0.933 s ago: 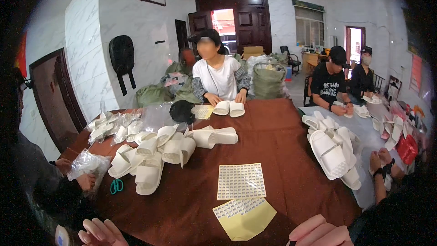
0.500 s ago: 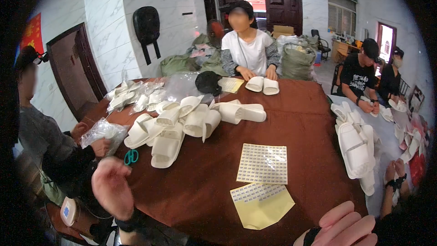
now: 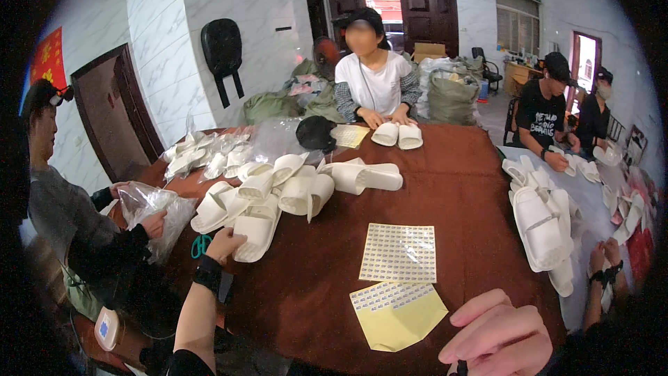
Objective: Applying size stickers to the insoles of white slippers and then packaging them into plastic bags.
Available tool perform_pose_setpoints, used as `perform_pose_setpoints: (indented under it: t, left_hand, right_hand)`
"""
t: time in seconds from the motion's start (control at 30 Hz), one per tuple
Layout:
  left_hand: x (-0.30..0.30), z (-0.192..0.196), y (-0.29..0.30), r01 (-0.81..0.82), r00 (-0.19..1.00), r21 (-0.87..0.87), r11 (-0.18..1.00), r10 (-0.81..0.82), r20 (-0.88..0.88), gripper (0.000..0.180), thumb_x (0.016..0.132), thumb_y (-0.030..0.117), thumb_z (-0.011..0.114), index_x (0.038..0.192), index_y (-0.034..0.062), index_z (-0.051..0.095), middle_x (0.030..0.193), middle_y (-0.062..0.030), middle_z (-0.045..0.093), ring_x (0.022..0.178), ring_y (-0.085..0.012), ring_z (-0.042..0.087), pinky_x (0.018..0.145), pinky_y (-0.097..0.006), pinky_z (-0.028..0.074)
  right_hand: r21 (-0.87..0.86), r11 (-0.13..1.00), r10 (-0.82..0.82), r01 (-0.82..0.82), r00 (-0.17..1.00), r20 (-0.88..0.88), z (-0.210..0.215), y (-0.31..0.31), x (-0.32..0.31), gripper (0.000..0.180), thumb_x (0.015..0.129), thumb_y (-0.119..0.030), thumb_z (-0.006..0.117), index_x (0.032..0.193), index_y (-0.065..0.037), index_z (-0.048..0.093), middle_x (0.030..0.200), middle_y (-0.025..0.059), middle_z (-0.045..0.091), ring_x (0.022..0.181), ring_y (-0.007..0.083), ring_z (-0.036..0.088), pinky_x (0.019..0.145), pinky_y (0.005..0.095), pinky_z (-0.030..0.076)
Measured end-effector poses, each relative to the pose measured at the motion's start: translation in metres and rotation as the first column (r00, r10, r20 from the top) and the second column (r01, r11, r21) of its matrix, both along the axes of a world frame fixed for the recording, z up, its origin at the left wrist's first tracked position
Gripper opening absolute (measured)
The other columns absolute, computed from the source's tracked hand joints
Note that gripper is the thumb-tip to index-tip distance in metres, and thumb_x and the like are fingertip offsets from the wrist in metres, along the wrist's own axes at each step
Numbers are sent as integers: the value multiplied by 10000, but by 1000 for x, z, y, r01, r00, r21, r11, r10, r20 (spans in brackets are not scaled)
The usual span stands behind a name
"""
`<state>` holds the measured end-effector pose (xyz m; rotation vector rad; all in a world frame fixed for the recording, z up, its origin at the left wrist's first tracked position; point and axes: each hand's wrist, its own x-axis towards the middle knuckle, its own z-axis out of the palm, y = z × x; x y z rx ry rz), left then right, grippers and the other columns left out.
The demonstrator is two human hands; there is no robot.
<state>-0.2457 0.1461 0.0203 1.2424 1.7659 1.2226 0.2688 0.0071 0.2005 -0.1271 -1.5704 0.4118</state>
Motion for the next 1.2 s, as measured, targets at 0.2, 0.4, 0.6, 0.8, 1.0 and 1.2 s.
perform_pose_setpoints:
  t: [0.2, 0.4, 0.6, 0.8, 1.0, 1.2]
  left_hand:
    - [-9, -11, 1, 122, 949, -61, 991, -98, 301, 426, 843, 65, 698, 1227, -57, 559, 1082, -99, 661, 905, -184, 656, 813, -333, 532]
    - [34, 10, -3, 186, 863, 3, 983, -165, 478, 447, 795, 14, 701, 1213, -66, 565, 1119, -127, 662, 946, -227, 669, 838, -348, 538]
    - [-45, -67, 9, 287, 955, 136, 948, -295, 40, 315, 800, 60, 647, 1088, -65, 622, 954, -161, 694, 810, -265, 689, 678, -352, 542]
    - [33, -16, 7, 238, 940, 93, 967, -254, 227, 194, 813, 78, 609, 958, -45, 648, 761, -141, 665, 653, -245, 646, 510, -327, 488]
    - [47, 14, -62, 181, 555, 13, 983, -113, 824, 279, 814, 19, 562, 1080, -60, 591, 897, -126, 668, 673, -214, 631, 545, -316, 495]
    - [96, 46, -140, 162, 599, 116, 980, -192, 777, 447, 821, 8, 550, 1254, -100, 525, 1198, -190, 637, 1058, -292, 656, 935, -396, 526]
  right_hand:
    - [-35, 998, -47, 45, 997, -64, -2, -2, -3, 194, 906, -201, 680, 833, -149, 508, 789, 44, 538, 475, 151, 565, 661, 355, 464]
    - [-31, 998, -62, 59, 990, -130, -2, -5, 3, 187, 908, -195, 676, 842, -139, 511, 782, 50, 540, 474, 153, 567, 649, 351, 468]
    - [-16, 1000, -21, 19, 988, -153, 3, -10, 3, 200, 908, -194, 676, 831, -134, 501, 765, 51, 535, 465, 150, 562, 638, 348, 467]
    - [-1, 996, -85, 86, 987, -136, -2, -6, 9, 209, 907, -185, 675, 820, -136, 491, 754, 52, 530, 459, 153, 558, 641, 350, 462]
    - [-11, 997, -74, 73, 986, -146, 3, -5, 12, 179, 928, -189, 641, 865, -133, 484, 766, 57, 524, 458, 154, 543, 646, 358, 457]
    - [-58, 997, -48, 43, 995, -92, 1, 13, 11, 79, 891, -70, 598, 875, -55, 522, 852, 132, 562, 596, 206, 583, 674, 371, 494]
